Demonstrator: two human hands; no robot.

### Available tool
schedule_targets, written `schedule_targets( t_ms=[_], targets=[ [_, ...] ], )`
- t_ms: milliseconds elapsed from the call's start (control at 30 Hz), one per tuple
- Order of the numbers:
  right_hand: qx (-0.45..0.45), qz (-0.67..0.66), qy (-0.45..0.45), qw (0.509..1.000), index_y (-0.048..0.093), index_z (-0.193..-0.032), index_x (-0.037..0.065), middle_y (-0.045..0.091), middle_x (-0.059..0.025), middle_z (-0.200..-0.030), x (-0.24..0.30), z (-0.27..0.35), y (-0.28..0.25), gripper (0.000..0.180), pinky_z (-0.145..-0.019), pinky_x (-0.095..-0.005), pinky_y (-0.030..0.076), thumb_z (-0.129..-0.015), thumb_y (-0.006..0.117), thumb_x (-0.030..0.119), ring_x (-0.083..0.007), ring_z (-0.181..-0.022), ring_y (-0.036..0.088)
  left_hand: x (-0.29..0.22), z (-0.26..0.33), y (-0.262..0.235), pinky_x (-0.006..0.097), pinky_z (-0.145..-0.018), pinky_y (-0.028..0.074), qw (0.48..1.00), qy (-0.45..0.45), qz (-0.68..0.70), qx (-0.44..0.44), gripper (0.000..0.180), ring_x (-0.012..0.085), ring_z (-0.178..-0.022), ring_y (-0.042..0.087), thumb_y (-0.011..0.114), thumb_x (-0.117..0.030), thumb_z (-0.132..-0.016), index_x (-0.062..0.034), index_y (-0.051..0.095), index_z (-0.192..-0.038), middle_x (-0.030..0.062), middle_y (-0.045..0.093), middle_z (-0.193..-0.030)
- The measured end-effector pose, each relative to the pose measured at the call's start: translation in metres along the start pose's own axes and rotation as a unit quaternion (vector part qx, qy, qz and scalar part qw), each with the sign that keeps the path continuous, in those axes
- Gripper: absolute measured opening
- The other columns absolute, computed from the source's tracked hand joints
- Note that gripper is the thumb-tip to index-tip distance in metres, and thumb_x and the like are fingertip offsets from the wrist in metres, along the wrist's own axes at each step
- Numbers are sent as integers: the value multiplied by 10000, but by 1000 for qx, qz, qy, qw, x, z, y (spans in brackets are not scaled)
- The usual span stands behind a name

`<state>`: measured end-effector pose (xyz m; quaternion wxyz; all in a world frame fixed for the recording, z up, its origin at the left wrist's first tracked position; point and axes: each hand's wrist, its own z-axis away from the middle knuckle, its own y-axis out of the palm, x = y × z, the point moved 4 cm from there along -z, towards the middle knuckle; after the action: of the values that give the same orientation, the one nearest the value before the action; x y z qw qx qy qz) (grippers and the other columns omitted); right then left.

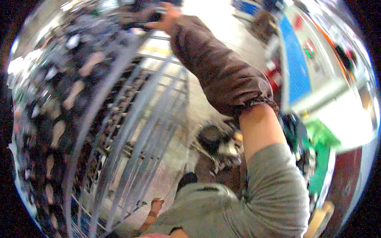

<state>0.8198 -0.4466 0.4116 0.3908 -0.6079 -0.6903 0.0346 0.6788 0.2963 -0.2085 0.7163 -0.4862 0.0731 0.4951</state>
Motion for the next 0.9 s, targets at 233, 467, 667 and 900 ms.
schedule_targets(
  t_ms=[233, 467, 667, 900],
  targets=[
    [-17, -56, -73, 996, 556, -1262, 56, 639, -148, -1131, 113, 298, -246, 615, -853, -415, 539, -762, 777, 336, -307, -1001, 654, -56, -54, 6, 273, -778, 499, 962, -49, 9, 268, 303, 150, -763, 626, 660, -51, -842, -26, 572, -1131, 73, 645, -841],
    [-526, 31, 469, 708, 512, -1292, 22, 635, -153, -1183, 84, 800, -448, 488, -909, -342, 516, -850, 702, 100, -209, -1044, 626, -175, -129, -2, 288, -784, 510, 950, -77, -32, 301, 345, 162, -797, 631, 675, -42, -830, -21, 558, -1154, 91, 653, -909],
    [-485, 284, 794, 231, 297, -1464, -6, 524, -250, -1355, 138, 1113, -513, 1027, -1019, -409, 446, -690, 843, 393, -338, -1229, 541, -259, -125, 31, 300, -790, 519, 952, -70, -29, 296, 382, 172, -827, 635, 688, -34, -819, -17, 546, -1174, 107, 660, -968],
    [-558, 160, 772, 258, 456, -1259, -59, 642, -237, -1102, 71, 1192, -536, 862, -875, -419, 506, -603, 835, 351, -348, -978, 645, -404, -76, 81, 327, -871, 516, 940, 53, -185, 283, 453, 189, -999, 626, 708, -69, -832, -16, 520, -1241, 156, 624, -1165]
  ],
)
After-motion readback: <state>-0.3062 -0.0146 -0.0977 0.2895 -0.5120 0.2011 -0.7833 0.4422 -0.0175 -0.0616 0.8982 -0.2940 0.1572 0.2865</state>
